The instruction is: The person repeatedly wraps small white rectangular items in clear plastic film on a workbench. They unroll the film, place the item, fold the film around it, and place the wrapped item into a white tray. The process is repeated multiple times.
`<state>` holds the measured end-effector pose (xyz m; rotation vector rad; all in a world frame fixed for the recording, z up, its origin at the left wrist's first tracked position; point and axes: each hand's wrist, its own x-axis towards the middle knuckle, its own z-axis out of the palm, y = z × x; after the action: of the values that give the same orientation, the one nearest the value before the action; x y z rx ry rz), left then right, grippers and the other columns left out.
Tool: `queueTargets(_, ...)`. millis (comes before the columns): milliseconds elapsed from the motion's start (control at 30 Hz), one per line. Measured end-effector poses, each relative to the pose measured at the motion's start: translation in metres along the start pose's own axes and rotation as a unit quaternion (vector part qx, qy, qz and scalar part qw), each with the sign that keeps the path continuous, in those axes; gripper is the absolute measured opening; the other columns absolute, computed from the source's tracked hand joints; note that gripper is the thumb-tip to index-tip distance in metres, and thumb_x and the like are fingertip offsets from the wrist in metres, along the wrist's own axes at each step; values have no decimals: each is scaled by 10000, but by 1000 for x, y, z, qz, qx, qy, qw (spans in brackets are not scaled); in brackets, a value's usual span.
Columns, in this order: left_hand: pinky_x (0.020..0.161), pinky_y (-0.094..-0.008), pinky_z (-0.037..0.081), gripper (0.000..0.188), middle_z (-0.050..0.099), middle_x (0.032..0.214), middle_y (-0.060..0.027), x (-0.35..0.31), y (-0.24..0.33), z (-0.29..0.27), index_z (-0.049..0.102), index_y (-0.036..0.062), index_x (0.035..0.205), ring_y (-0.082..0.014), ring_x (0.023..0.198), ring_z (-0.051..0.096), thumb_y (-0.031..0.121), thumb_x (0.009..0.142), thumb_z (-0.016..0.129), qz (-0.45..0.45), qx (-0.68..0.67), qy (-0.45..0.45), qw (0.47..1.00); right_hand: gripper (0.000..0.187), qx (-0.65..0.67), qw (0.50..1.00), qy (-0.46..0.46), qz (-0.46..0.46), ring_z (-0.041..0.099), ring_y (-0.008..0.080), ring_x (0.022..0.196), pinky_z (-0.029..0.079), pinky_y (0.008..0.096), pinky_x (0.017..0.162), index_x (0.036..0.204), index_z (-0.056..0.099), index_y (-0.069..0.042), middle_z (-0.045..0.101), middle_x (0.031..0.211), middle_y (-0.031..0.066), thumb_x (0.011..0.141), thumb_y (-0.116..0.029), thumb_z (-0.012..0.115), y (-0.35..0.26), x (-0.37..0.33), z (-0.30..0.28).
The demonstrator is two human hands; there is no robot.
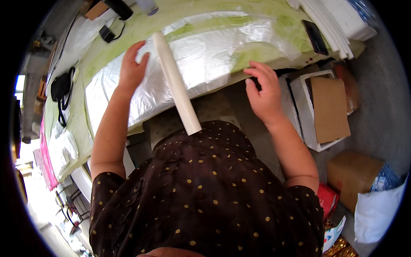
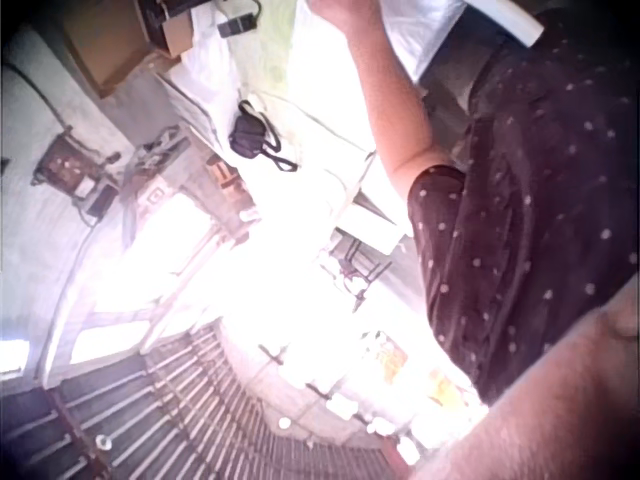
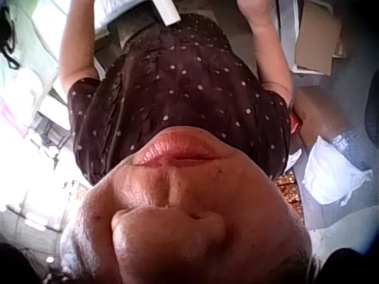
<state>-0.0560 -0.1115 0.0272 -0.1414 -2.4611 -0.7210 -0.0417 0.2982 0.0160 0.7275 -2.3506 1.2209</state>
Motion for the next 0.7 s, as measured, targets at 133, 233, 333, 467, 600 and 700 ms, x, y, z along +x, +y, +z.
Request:
queueTargets(133, 1188, -492, 298, 487, 498, 1517, -129, -40, -70, -53, 560, 182, 1436, -382, 1441, 387, 380, 992, 583, -188, 244, -77, 948, 244, -28, 995, -35, -86, 556, 377, 1249, 423, 449, 1076, 1124, 676, -59, 654, 1287, 136, 883, -74, 649, -3, 46, 25)
queueTargets(233, 1216, -546, 202, 558, 373, 1614, -80, -56, -94, -60, 474, 238, 1511, -361, 1514, 258, 480, 1008, 499, -259, 282, -126, 915, 275, -51, 989, -77, -112, 521, 374, 1293, 394, 450, 1112, 1179, 662, -61, 634, 1323, 145, 914, -123, 621, 11, 85, 65)
queueTargets(333, 1214, -541, 219, 557, 380, 1616, -74, -59, -106, -59, 501, 241, 1492, -343, 1507, 285, 517, 1009, 465, -296, 248, -141, 911, 325, -96, 981, -156, -59, 510, 368, 1301, 387, 444, 1123, 1227, 654, -62, 617, 1348, 162, 922, -168, 616, 32, 130, 97)
queueTargets(467, 1174, -436, 343, 471, 485, 1533, -114, -48, -160, -95, 594, 214, 1404, -326, 1418, 424, 321, 946, 611, -227, 277, -46, 932, 379, -195, 959, -203, -29, 584, 345, 1206, 455, 424, 1056, 1227, 676, -74, 631, 1313, 170, 898, -260, 642, 56, 169, 104)
queueTargets(600, 1110, -414, 423, 542, 589, 1419, -127, -21, -178, -135, 603, 164, 1388, -326, 1313, 535, 309, 873, 686, -265, 247, -127, 924, 434, -192, 928, -318, 10, 602, 328, 1177, 483, 414, 1021, 1220, 671, -57, 647, 1265, 165, 861, -299, 700, 58, 191, 92)
queueTargets(700, 1055, -381, 467, 604, 648, 1322, -139, -1, -192, -145, 613, 116, 1370, -322, 1225, 602, 318, 818, 756, -291, 202, -230, 906, 421, -226, 895, -382, 49, 617, 312, 1136, 502, 405, 977, 1176, 675, -61, 651, 1197, 159, 833, -295, 744, 44, 202, 93)
